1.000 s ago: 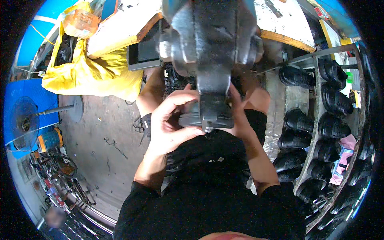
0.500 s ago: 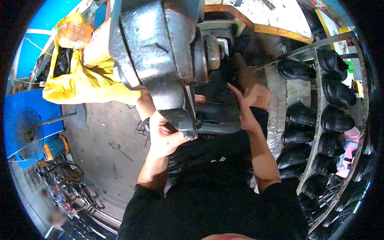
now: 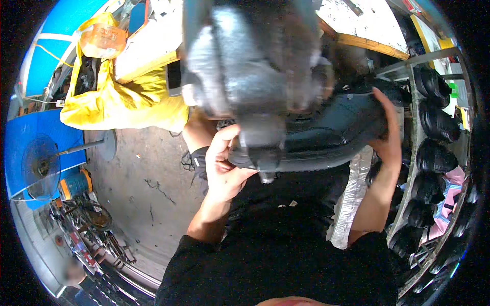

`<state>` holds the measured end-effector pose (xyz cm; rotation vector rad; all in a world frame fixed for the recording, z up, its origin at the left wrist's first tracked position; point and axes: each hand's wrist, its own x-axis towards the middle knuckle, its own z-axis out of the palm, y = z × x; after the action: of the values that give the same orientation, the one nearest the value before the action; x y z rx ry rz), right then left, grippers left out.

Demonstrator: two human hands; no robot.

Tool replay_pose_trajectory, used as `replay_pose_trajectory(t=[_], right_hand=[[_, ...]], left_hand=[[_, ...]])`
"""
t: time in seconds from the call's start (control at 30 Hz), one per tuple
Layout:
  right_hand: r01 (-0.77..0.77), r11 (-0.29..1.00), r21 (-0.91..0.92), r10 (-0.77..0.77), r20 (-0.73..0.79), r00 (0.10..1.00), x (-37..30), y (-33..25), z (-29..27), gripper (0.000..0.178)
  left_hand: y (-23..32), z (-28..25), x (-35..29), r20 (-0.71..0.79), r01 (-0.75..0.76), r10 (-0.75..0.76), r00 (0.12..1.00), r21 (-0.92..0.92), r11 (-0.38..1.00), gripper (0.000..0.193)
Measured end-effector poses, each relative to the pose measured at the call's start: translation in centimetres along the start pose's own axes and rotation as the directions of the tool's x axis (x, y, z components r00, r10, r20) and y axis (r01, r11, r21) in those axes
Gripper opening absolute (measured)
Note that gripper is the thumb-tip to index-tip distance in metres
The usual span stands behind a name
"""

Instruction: Operating a specialized industrial machine to process and shape black leather shoes in a workshop setting.

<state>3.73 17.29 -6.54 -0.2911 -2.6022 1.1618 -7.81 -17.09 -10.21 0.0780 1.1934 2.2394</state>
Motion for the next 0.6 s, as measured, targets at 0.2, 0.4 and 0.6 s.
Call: replay_pose_trajectory(t=[0.2,0.4,0.6], right_hand=[[0.128,0.992,-0.013,-0.129,-0.016,0.992,2.9,-5.1,-3.2,0.097],[0.185,0.978,-0.098,-0.181,0.042,0.982,4.4,-9.3,-2.0,0.09],[0.233,0.971,-0.055,-0.232,0.011,0.973,4.3,-11.7,0.6,0.091]], left_hand=[[0.1,0.6,0.3,0.166,-0.23,0.258,0.952,-0.171,0.958,0.062],[0.7,-0.6,-1.6,0.012,-0.191,0.196,0.98,-0.173,0.966,0.061],[1.6,-2.9,-2.9,-0.002,-0.303,0.303,0.953,-0.042,0.952,0.07]])
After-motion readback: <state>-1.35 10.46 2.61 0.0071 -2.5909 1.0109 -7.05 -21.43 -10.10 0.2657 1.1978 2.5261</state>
